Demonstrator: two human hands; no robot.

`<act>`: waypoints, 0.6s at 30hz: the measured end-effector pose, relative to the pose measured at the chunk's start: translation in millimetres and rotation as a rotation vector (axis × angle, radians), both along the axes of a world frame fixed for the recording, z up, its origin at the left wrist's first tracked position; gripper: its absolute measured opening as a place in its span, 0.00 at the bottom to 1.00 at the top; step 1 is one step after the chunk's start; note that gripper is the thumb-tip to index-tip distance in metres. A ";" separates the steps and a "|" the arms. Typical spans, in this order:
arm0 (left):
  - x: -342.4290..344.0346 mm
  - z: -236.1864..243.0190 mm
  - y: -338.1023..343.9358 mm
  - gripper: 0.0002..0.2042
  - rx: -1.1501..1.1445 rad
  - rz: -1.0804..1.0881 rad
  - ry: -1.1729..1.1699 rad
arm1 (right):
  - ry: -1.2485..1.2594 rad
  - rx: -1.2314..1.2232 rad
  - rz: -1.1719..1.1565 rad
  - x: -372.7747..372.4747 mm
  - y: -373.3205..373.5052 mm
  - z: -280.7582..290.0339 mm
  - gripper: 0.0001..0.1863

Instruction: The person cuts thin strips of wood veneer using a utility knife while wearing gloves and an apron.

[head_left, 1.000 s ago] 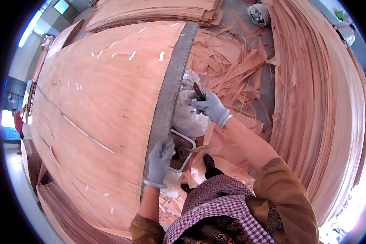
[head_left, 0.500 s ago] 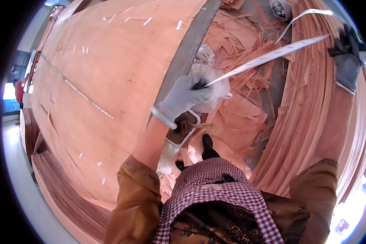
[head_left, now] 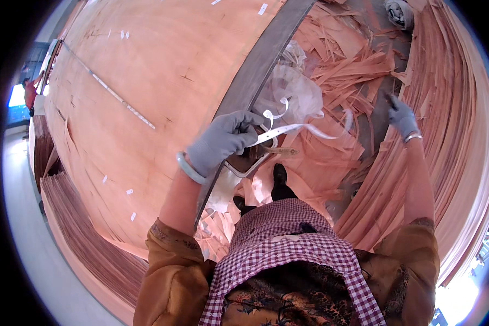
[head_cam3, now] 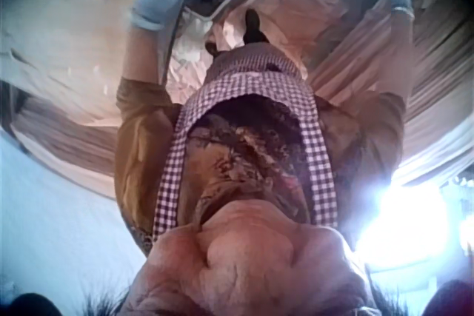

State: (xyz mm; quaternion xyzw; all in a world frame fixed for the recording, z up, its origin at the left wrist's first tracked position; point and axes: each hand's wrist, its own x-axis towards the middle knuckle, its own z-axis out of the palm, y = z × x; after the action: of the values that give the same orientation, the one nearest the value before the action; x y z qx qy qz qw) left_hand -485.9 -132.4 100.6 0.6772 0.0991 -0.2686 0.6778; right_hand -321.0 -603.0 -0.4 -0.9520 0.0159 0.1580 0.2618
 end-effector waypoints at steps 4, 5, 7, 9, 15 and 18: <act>-13.1 -19.8 2.9 0.14 0.032 0.116 0.067 | 0.495 0.503 0.352 -77.5 122.9 -9.0 0.13; -13.4 -20.1 -3.3 0.14 0.034 0.139 0.088 | 0.363 0.376 0.536 -95.9 140.9 -20.0 0.14; -26.5 -41.2 -10.1 0.12 0.077 0.150 0.155 | 0.142 0.226 0.779 -122.5 176.3 -45.7 0.15; -43.4 -64.0 -16.6 0.10 0.199 0.133 0.100 | 0.142 0.208 0.764 -137.1 202.5 -54.2 0.17; -92.5 -89.8 -16.3 0.07 0.366 -0.064 0.130 | 0.365 0.398 0.593 -153.4 226.9 -67.3 0.18; -103.3 -104.9 -12.6 0.08 0.427 -0.063 0.028 | 0.385 0.443 0.579 -148.4 231.8 -64.7 0.18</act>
State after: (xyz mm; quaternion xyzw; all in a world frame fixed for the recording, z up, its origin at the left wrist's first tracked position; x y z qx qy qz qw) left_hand -589.2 -145.0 -4.3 0.8045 0.1419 -0.2721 0.5086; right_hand -469.4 -371.2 -65.0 -0.7907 -0.2385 0.4000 0.3974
